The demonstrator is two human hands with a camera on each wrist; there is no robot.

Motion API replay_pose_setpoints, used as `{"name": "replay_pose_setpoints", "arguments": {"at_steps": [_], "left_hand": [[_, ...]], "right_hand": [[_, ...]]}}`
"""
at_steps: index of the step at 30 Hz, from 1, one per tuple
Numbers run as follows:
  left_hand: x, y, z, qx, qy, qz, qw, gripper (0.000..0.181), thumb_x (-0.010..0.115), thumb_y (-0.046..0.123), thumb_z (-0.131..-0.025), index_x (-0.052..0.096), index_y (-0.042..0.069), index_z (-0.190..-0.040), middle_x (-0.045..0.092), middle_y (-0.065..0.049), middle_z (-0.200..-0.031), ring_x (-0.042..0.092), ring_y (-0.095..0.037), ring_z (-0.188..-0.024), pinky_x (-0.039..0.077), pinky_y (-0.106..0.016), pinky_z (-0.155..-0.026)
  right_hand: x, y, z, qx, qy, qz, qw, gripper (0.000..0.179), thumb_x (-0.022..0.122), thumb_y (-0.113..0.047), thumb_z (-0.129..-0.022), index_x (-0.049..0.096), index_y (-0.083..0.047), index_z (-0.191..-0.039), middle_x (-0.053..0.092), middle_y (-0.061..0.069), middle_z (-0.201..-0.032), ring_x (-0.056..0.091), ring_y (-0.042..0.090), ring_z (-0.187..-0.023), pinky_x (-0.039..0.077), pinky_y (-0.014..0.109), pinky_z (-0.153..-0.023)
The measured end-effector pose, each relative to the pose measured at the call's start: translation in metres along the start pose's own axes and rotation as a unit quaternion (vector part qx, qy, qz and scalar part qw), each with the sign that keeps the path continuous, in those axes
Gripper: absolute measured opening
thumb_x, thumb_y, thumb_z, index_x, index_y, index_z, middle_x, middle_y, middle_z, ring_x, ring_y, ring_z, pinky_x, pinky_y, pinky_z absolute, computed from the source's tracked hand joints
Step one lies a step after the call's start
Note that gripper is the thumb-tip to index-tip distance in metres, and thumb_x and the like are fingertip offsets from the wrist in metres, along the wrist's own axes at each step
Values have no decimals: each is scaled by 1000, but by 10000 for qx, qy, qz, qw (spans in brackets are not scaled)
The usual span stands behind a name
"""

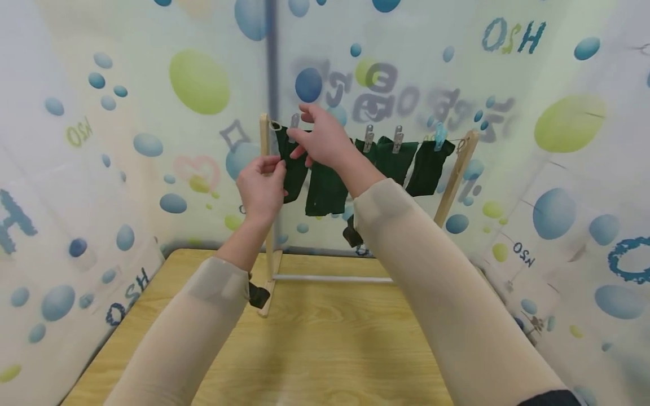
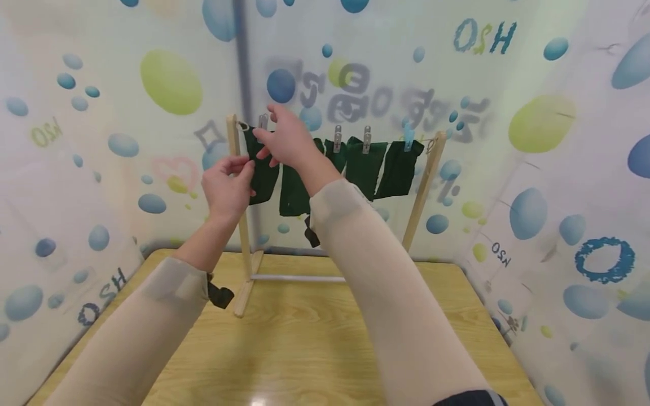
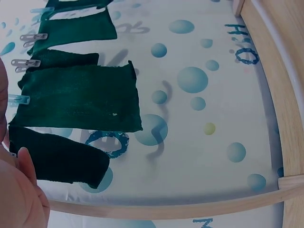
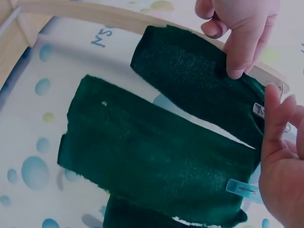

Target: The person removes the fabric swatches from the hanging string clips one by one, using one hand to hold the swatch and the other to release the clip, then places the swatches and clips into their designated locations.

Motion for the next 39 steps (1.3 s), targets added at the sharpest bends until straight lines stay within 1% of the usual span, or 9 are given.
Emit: {"name": "replay_pose_setpoints", "arguments": {"at_steps": [8, 13, 16, 20, 24, 28, 31, 35, 39], "left_hand": [[6, 2, -1, -13, -2, 87, 10000, 25, 71, 22, -109, 79, 5, -126, 81, -14, -117, 59, -1, -48, 55, -18, -54], [5, 3, -1, 60, 53, 64, 9999, 24, 71, 22, -109, 80, 5, -124, 81, -14, -114, 60, -3, -51, 54, -18, -55], [3, 4, 0, 146, 112, -20, 9998, 25, 72, 22, -108, 81, 5, -125, 82, -14, -113, 64, -5, -67, 52, -16, -60], [1, 6, 0, 306, 216, -134, 9992, 27, 71, 22, -109, 82, 5, -127, 83, -14, -115, 68, -16, -88, 48, -15, -65], [1, 8, 1, 340, 222, -79, 9991, 28, 70, 23, -109, 82, 6, -128, 83, -15, -116, 71, -24, -93, 48, -15, -68], [-1, 9, 4, 260, 235, 75, 9994, 28, 71, 25, -109, 82, 8, -128, 83, -13, -116, 71, -21, -100, 50, -16, -73], [-2, 10, 4, 282, 243, 204, 9991, 28, 72, 26, -109, 83, 8, -127, 82, -14, -115, 69, -11, -95, 51, -16, -73], [-4, 6, 2, 229, 151, 406, 9988, 27, 72, 25, -109, 83, 7, -126, 82, -14, -117, 65, -1, -87, 53, -16, -73], [-6, -1, 0, 51, 63, 559, 9984, 28, 73, 27, -109, 82, 8, -127, 80, -9, -117, 66, -6, -98, 54, -18, -77]], "right_hand": [[-3, -2, -4, -168, 365, -365, 9985, 66, 63, -30, -114, 35, -22, -173, 51, 1, -168, 78, 31, -98, 61, 35, -74], [-4, -5, -2, -160, 564, -288, 9979, 54, 62, -29, -114, 49, -20, -166, 59, 2, -159, 77, 30, -95, 57, 29, -67], [-4, -6, 0, -129, 588, -133, 9981, 50, 63, -28, -113, 54, -19, -162, 61, 2, -156, 76, 29, -96, 56, 27, -67], [-5, -8, 2, -98, 609, 72, 9981, 50, 63, -28, -113, 54, -19, -162, 61, 3, -154, 76, 26, -98, 57, 27, -70], [-5, -7, 5, -73, 661, 102, 9977, 48, 64, -28, -113, 55, -17, -159, 63, 4, -151, 77, 25, -100, 58, 29, -73], [-4, -6, 8, -147, 751, -10, 9971, 41, 67, -25, -111, 60, -14, -150, 66, 5, -145, 77, 28, -100, 60, 29, -81], [-3, -6, 10, -230, 823, -31, 9963, 38, 68, -23, -111, 61, -13, -146, 67, 6, -144, 77, 28, -93, 61, 29, -85], [-1, -7, 14, -330, 930, 86, 9951, 35, 68, -22, -111, 61, -11, -143, 66, 7, -142, 75, 21, -80, 62, 29, -84], [0, -8, 17, -434, 1066, 143, 9932, 31, 66, -22, -112, 62, -9, -140, 67, 8, -138, 73, 17, -74, 62, 28, -82]]}}
Point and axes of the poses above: each hand's wrist, its own z-axis away from the middle knuckle, its own x-axis out of the palm, y = z × x, the point moved 5 cm from there along -z, towards the middle knuckle
